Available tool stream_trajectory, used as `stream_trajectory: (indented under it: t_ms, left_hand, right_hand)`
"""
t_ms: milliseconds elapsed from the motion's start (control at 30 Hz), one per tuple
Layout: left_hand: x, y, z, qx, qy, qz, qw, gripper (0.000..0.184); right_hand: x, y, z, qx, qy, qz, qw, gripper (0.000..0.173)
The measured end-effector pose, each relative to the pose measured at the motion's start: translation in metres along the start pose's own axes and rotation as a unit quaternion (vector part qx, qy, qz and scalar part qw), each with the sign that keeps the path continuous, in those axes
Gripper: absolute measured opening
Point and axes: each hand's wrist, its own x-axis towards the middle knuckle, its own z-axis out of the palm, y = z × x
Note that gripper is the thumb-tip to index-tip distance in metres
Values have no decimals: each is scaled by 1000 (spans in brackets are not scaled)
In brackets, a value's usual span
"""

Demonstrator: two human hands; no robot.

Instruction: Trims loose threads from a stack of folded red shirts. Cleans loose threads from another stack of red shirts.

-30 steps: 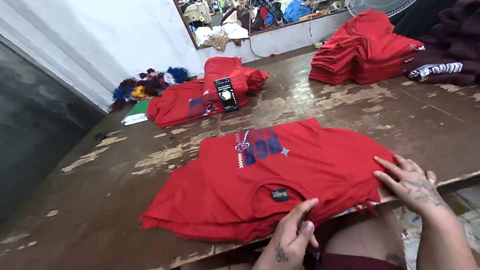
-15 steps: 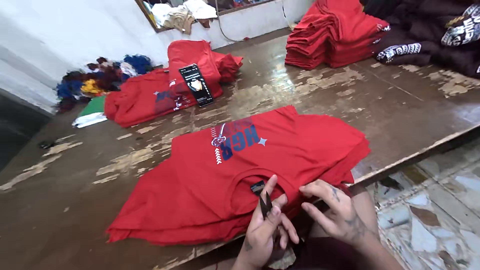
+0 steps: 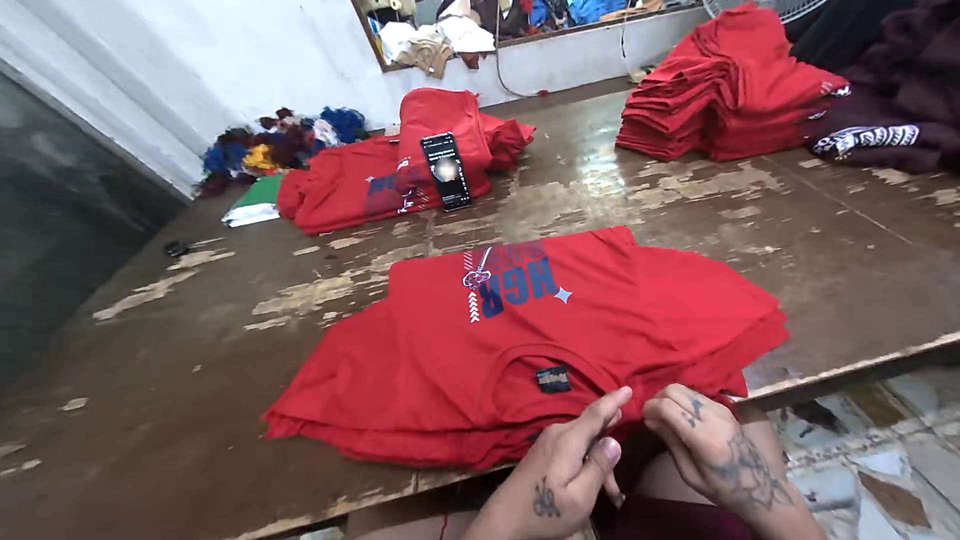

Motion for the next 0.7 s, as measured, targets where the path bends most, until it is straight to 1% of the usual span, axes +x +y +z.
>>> stream_trajectory:
  t_ms: [33,100,167,200,267,300,367,467,600,700]
  left_hand:
    - [3,5,-7,92,32,18,995,48]
    - [12,17,-19,272,103,32,956,43]
    - [17,28,-27,390,92,28,916,48]
    - [20,30,-29,424,78,36,902,46]
    - [24,32,-31,458,64,83,883,34]
    - [26,33,-32,468,56,105,876,31]
    - [28,35,-31,490,45,133,860,30]
    - [28,31,-30,510,53,138,847,32]
    - [26,30,-29,512,65,133,846,30]
    - [27,28,-25,509,80,140,846,34]
  right_hand:
    - [-4,-2,-1,-1,8,2,1000,24]
    - [-9,-6,-3,-2,33,5,999,22]
    - [-12,-8,-5,-1,52,9,999,18]
    - [-12,-9,-6,-4,61,10,998,16]
    - [-11,-10,-9,-7,66,12,998,15]
    - [-10,-11,-10,-6,69,13,998,15]
    - [-7,-13,-12,-8,72,15,997,15]
    - [-5,-13,-12,-17,73,10,997,14]
    - [-1,-14,-10,-15,76,10,997,14]
    - [2,-15,-9,3,80,10,997,14]
